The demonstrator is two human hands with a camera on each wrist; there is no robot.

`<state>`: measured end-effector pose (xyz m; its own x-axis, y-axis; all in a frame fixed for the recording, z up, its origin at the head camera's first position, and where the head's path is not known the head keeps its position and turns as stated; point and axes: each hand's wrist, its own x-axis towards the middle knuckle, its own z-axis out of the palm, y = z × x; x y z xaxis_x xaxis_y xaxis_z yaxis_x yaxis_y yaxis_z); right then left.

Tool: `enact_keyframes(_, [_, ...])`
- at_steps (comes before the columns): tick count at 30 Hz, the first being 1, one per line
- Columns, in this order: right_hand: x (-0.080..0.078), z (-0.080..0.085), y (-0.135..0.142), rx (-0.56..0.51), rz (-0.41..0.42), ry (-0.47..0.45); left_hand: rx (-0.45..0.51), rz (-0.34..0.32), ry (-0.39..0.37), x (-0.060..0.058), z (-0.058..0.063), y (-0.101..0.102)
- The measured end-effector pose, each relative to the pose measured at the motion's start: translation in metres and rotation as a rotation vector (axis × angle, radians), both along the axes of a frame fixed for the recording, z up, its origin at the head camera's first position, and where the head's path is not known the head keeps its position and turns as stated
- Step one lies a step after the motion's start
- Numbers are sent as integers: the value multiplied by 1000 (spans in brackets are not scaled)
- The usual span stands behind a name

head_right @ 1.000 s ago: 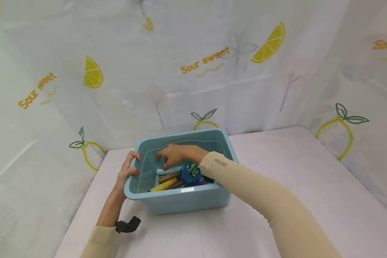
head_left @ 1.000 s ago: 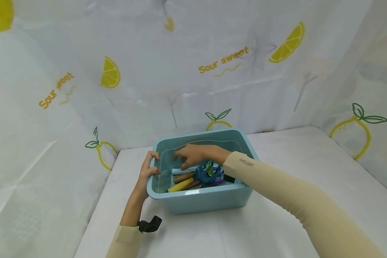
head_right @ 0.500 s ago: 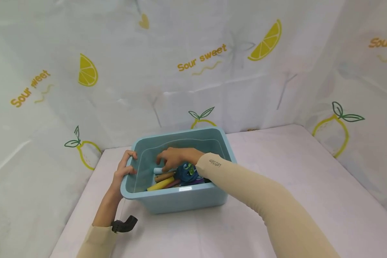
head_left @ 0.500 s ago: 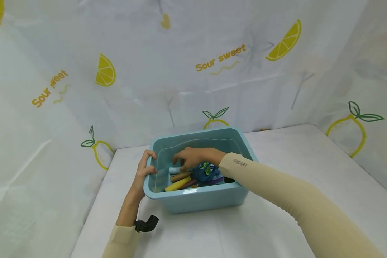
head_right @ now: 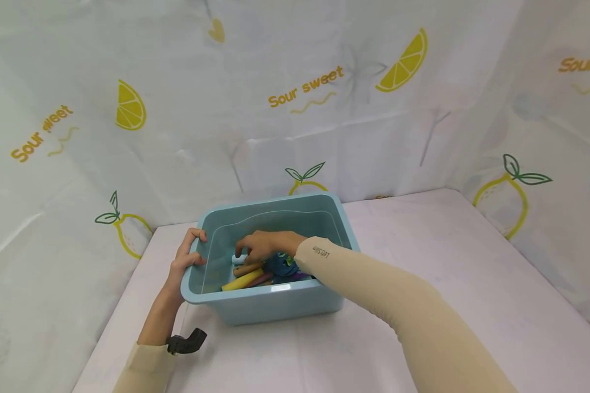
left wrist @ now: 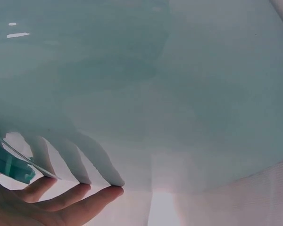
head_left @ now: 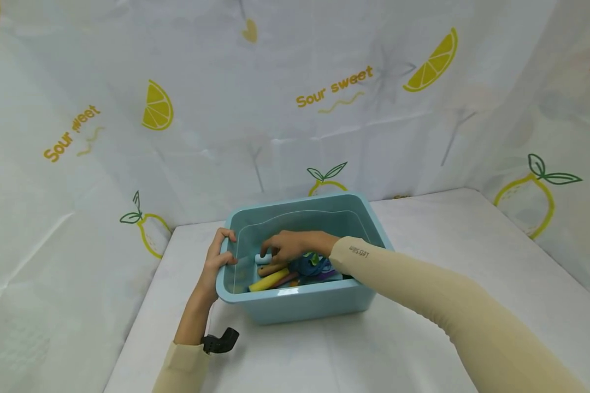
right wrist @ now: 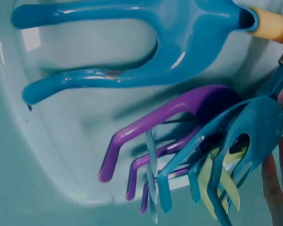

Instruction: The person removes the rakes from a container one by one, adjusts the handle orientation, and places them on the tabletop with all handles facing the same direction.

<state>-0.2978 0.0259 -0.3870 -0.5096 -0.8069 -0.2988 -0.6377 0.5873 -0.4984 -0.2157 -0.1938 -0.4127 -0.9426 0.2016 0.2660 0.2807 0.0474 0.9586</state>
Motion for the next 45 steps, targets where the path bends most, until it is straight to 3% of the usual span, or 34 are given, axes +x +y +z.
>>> enact_keyframes(9, [7,-1,-1,39,-14,-16,0,-4,-8,0,-1,0])
enact_keyframes(34, [3,-8,-4,78,-12,-11,21,-11,-10,-1,1,0])
enact_keyframes(45, [1,-17,-7,147,59,31,25,-1,-10,0,1,1])
